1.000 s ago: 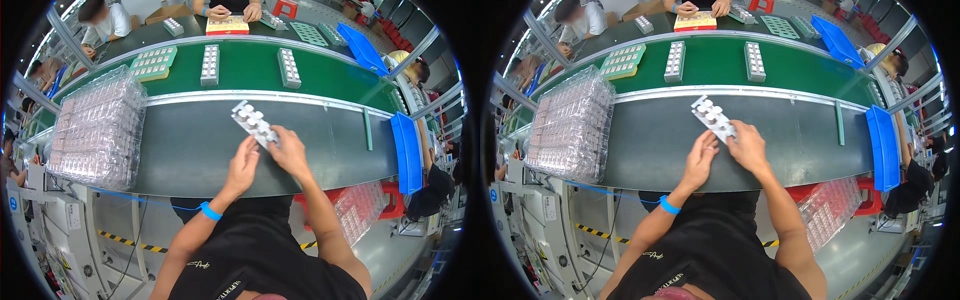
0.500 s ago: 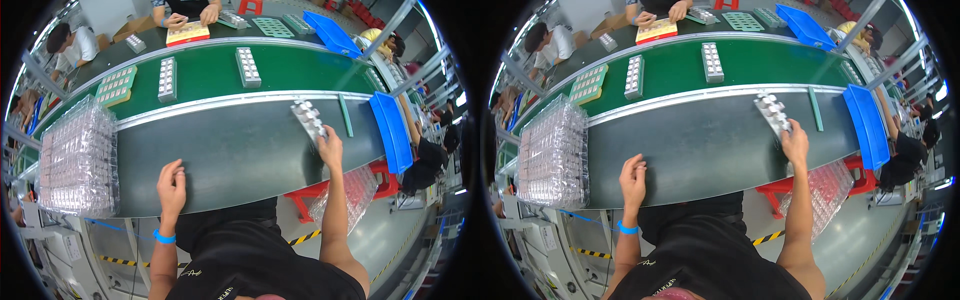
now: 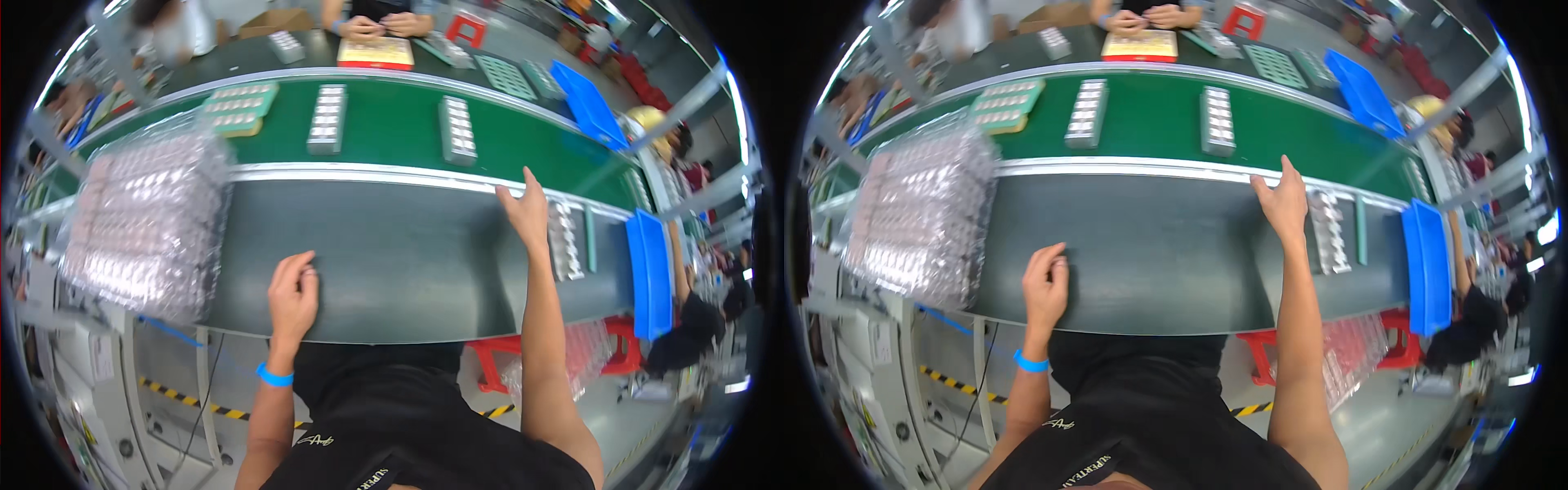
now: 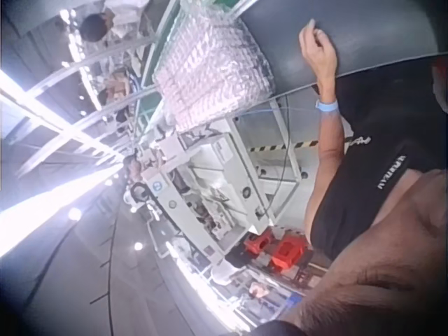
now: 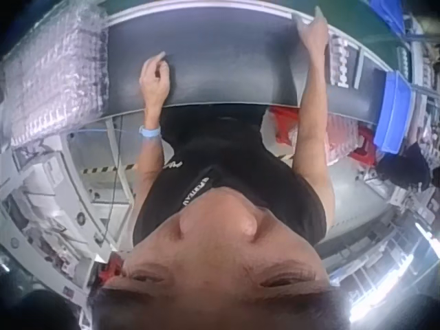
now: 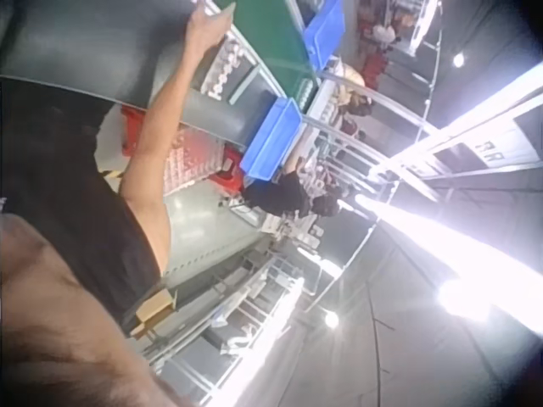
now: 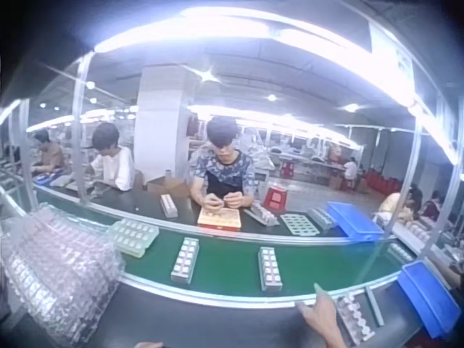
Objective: Placing small electronic components into organized plastic trays on an assembly line.
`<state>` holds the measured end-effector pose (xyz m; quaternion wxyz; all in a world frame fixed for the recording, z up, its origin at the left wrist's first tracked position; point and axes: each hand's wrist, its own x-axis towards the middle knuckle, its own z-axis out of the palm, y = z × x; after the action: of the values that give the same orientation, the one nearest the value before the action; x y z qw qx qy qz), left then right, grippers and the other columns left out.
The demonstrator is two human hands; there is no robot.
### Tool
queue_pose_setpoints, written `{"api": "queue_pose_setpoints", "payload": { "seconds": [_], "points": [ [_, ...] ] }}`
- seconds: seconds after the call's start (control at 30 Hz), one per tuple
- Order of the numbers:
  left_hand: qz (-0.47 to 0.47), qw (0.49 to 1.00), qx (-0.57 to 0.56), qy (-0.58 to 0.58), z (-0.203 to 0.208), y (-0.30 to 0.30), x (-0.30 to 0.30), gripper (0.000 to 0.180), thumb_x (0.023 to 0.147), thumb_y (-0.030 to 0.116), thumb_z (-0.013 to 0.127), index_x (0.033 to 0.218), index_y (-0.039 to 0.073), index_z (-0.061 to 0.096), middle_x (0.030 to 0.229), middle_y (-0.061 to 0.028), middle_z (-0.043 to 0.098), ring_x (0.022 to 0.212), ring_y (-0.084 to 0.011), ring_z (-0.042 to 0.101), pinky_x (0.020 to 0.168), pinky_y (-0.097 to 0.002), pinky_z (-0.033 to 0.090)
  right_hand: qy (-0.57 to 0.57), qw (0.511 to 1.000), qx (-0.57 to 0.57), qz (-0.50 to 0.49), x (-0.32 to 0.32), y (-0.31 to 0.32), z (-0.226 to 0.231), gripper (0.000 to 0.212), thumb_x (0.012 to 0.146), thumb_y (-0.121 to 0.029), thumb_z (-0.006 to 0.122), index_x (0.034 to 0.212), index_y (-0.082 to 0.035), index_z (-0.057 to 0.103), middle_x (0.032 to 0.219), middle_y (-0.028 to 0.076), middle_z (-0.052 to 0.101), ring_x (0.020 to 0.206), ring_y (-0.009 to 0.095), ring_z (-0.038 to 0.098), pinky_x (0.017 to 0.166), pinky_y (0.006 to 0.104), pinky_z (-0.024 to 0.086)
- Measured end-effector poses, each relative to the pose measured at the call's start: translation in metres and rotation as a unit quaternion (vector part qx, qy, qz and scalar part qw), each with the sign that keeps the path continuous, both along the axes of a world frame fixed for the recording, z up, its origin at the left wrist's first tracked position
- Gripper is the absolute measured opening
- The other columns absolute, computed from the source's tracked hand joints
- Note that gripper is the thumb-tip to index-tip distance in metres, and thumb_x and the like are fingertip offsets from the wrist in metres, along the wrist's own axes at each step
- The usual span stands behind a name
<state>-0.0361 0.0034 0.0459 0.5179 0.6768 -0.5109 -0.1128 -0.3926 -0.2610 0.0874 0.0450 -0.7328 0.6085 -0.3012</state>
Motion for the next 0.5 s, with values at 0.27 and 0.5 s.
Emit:
{"api": "queue_pose_setpoints", "payload": {
  "seconds": [0.27, 0.5],
  "points": [
    [-0.008, 0.998, -0.035, 0.060, -0.006, 0.001, -0.001, 0.027, 0.093, 0.001, 0.063, 0.120, 0.001, 0.069, 0.112, -0.0159, 0.068, 0.086, -0.0241, 0.070, 0.075, -0.0333, 0.057, 0.022, 0.994, 0.064, -0.089, 0.135, -0.073, -0.051, 0.095, 0.080, -0.050, 0.078, 0.155, -0.009, 0.036, 0.126, 0.033, 0.059, 0.116, 0.052, 0.059, 0.097, 0.0563, 0.051],
    [-0.011, 0.996, -0.041, 0.075, -0.008, 0.002, 0.002, 0.025, 0.094, 0.006, 0.062, 0.119, 0.002, 0.069, 0.110, -0.0148, 0.068, 0.087, -0.0301, 0.070, 0.075, -0.0384, 0.057, -0.008, 0.998, 0.005, -0.068, 0.126, -0.107, -0.056, 0.089, 0.079, -0.039, 0.078, 0.152, -0.006, 0.039, 0.120, 0.032, 0.068, 0.111, 0.049, 0.066, 0.099, 0.0537, 0.051]
  ]
}}
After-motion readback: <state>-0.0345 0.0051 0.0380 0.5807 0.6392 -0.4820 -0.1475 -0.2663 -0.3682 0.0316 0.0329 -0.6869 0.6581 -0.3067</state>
